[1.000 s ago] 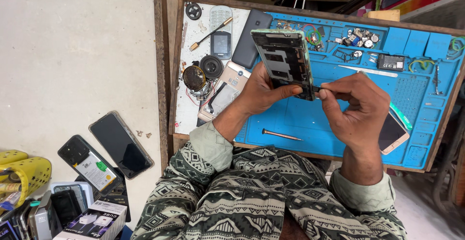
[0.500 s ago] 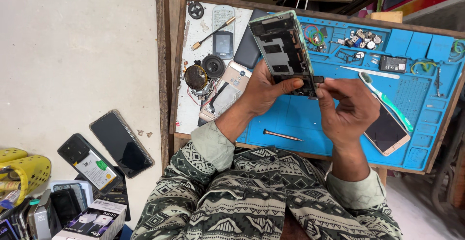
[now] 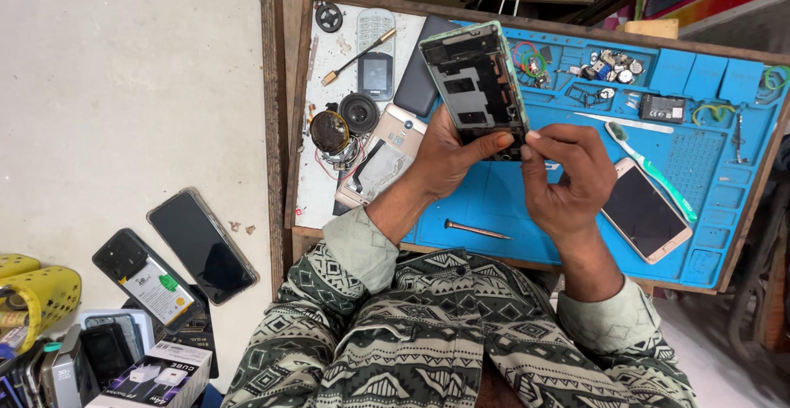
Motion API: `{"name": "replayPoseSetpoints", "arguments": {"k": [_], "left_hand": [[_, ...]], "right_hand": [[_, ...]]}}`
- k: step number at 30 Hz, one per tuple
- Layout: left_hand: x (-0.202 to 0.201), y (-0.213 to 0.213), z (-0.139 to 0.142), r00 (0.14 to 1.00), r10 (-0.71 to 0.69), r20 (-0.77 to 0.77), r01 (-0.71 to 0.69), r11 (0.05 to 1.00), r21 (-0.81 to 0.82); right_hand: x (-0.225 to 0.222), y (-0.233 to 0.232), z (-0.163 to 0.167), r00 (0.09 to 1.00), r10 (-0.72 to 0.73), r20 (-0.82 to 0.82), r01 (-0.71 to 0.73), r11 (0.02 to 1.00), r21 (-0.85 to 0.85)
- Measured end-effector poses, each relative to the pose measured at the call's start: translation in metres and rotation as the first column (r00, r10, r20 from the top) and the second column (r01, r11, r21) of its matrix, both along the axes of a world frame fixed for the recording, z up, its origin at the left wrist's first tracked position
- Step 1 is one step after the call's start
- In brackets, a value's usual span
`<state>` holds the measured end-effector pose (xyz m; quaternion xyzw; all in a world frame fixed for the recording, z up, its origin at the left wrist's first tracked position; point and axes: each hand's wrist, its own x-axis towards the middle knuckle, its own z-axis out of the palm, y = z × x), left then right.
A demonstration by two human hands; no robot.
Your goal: The person sits at a repair bench and works on a disassembled smartphone, prying at its frame and handling internal components. They use a screwdriver to work on the phone's internals and at one point pick up another phone from the desk before resuming work on the opened device.
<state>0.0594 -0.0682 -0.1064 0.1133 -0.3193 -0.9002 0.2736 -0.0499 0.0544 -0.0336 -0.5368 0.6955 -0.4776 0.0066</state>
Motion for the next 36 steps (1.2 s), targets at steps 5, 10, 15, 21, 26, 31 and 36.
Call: {"name": "replayPoseSetpoints", "arguments": {"k": [5,10,15,21,26,31,36], "left_hand": [[0.002,0.0,0.0,1.0,0.02,-0.023,-0.02,0.999,-0.039],[0.004,-0.001,-0.001,0.997,-0.014,-0.077,0.007,0.996,-0.094],[0.007,-0.001,0.0,0.997,-0.028,-0.078,0.02,0.995,-0.102],[0.006,0.002,0.002,0.996,-0.007,-0.086,-0.006,0.989,-0.151],[0.009,0.002,0.003,0.999,0.006,-0.04,-0.014,0.98,-0.201],[0.008,0.004,0.005,0.998,0.068,-0.011,-0.069,0.974,-0.217],[0.009,0.005,0.005,0.995,0.092,-0.041,-0.098,0.981,-0.165]], "right_hand": [[0.002,0.0,0.002,0.998,-0.031,0.055,0.032,0.999,-0.017],[0.006,0.0,0.006,0.997,-0.066,0.048,0.07,0.994,-0.089],[0.009,0.001,0.01,0.997,-0.075,0.005,0.075,0.995,-0.065],[0.012,0.001,0.012,0.996,-0.084,-0.032,0.081,0.993,-0.081],[0.014,0.0,0.012,0.994,-0.105,-0.007,0.104,0.992,-0.073],[0.017,-0.002,0.008,0.996,-0.089,0.012,0.089,0.991,-0.103],[0.02,-0.002,0.003,0.993,-0.113,0.034,0.114,0.992,-0.053]]}}
